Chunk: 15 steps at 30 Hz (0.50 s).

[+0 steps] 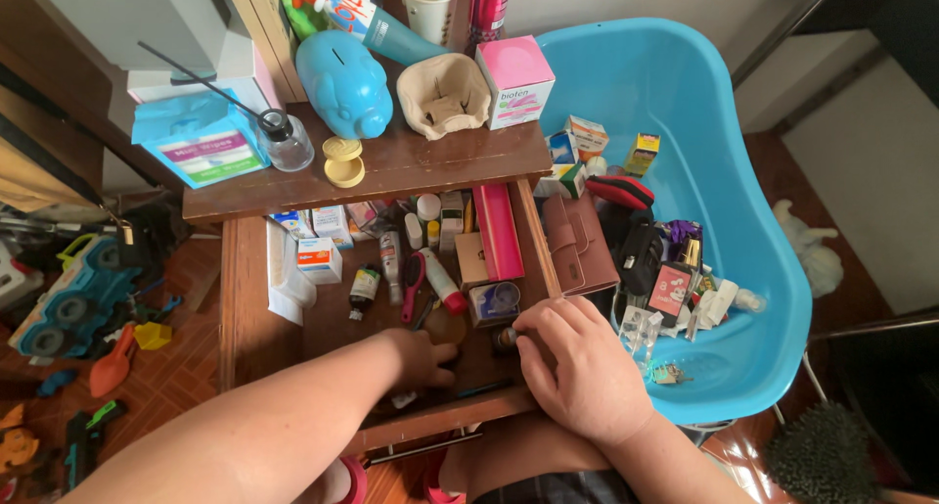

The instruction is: The person sits on the floor and sorts various items from an open wooden drawer into a blue plastic basin. They handle small boxes, bottles, and other miscellaneous objects, placing them into the basin.

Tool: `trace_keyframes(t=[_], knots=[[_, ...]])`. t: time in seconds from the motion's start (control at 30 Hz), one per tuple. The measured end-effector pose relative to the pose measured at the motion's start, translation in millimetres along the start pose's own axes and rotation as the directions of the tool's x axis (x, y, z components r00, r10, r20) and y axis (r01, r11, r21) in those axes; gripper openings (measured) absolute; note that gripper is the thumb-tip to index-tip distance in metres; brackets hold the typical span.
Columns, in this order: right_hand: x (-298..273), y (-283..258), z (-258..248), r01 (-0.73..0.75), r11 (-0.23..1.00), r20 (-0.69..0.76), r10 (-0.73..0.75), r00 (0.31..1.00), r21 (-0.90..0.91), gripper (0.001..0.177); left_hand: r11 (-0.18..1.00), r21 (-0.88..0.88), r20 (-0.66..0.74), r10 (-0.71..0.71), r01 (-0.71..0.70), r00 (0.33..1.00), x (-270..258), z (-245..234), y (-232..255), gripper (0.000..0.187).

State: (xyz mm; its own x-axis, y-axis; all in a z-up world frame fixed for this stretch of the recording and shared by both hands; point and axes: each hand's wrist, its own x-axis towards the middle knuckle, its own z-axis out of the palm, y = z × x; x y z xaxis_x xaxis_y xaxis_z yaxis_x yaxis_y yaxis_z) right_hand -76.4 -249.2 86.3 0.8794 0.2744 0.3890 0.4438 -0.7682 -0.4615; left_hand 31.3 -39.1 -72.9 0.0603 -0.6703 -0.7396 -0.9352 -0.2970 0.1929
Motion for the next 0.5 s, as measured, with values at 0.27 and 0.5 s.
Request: trace_keyframes(t=[0.27,0.5], knots=[[-1,1,0,0.022,1.000,-0.005,-0.022,1.000,-0.008,0.016,0.985,-0.115,-0.069,-0.136,0.127,0.988,-23,-13,7,0.089],[0,1,2,0.024,1.000,-0.021,-0.024,0.999,-0.014,0.015,0.620,-0.745,-0.090,-0.460,0.246,0.883,-83,-34,7,0.094]])
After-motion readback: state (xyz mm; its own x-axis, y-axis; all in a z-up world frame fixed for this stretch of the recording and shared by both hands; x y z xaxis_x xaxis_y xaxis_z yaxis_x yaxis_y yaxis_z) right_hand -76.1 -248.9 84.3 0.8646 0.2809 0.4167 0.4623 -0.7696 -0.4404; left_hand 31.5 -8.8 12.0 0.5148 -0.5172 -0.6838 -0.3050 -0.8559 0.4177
